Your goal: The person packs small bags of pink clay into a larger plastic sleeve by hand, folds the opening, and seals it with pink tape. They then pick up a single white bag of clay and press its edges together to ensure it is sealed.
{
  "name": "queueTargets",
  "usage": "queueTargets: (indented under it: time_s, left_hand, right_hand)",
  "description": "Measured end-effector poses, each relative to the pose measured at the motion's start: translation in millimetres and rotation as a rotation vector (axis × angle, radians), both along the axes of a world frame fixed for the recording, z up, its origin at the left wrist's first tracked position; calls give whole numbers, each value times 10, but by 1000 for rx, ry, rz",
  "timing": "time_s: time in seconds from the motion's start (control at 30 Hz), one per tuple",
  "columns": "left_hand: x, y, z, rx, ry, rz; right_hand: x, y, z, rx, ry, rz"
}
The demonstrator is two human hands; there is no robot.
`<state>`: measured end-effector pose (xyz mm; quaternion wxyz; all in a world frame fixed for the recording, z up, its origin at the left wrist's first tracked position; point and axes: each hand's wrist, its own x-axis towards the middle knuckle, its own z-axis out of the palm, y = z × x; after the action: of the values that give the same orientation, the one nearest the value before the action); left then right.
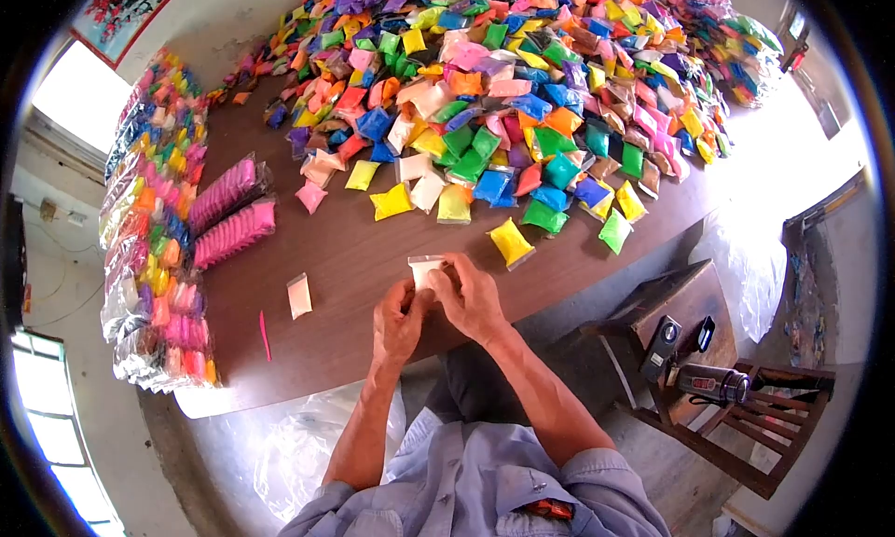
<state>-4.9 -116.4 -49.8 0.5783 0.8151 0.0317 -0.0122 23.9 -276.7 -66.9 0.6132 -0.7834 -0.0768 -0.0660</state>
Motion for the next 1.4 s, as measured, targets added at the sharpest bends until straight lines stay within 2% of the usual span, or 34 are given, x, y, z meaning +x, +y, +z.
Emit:
queueTargets:
  time_s: [0.1, 0.2, 0.27, 0.4, 0.47, 0.5, 0.7, 0.77, 0.87, 1.0, 1.2, 1.27, 1.4]
  left_hand:
    - [-5, -2, 80, -6, -78, 10]
    - [-3, 15, 157, 28, -23, 6]
    - [3, 17, 109, -89, -50, 20]
    - [-3, 54, 6, -88, 52, 54]
    - [-12, 32, -34, 80, 19, 62]
    - [-15, 34, -33, 80, 19, 62]
    - [-13, 11, 121, -57, 12, 38]
    - [-16, -4, 158, -245, 51, 49]
    - [2, 23, 75, -118, 11, 74]
    - [1, 70, -74, -78, 5, 91]
    - [-3, 37, 44, -92, 16, 119]
    - [-7, 41, 14, -271, 52, 91]
    - [-22, 58, 4, -275, 16, 64]
  right_hand:
    - [10, 30, -116, 150, 17, -14]
    - [1, -17, -102, 72, -22, -4]
    - [-17, -29, -40, 58, -17, 7]
    - [-47, -14, 128, 4, 35, 33]
    - [-22, -13, 90, 5, -2, 24]
    - [-12, -13, 76, 5, -39, 10]
    - [-11, -41, 27, 31, -34, 33]
    - [-19, -46, 35, 39, -29, 47]
    - [-21, -33, 67, 31, -25, 62]
    - [-39, -15, 170, 5, 41, 43]
    - [-27, -39, 68, 49, 14, 46]
    - [-20, -51, 48, 44, 11, 63]
    - [-33, -35, 128, 15, 1, 70]
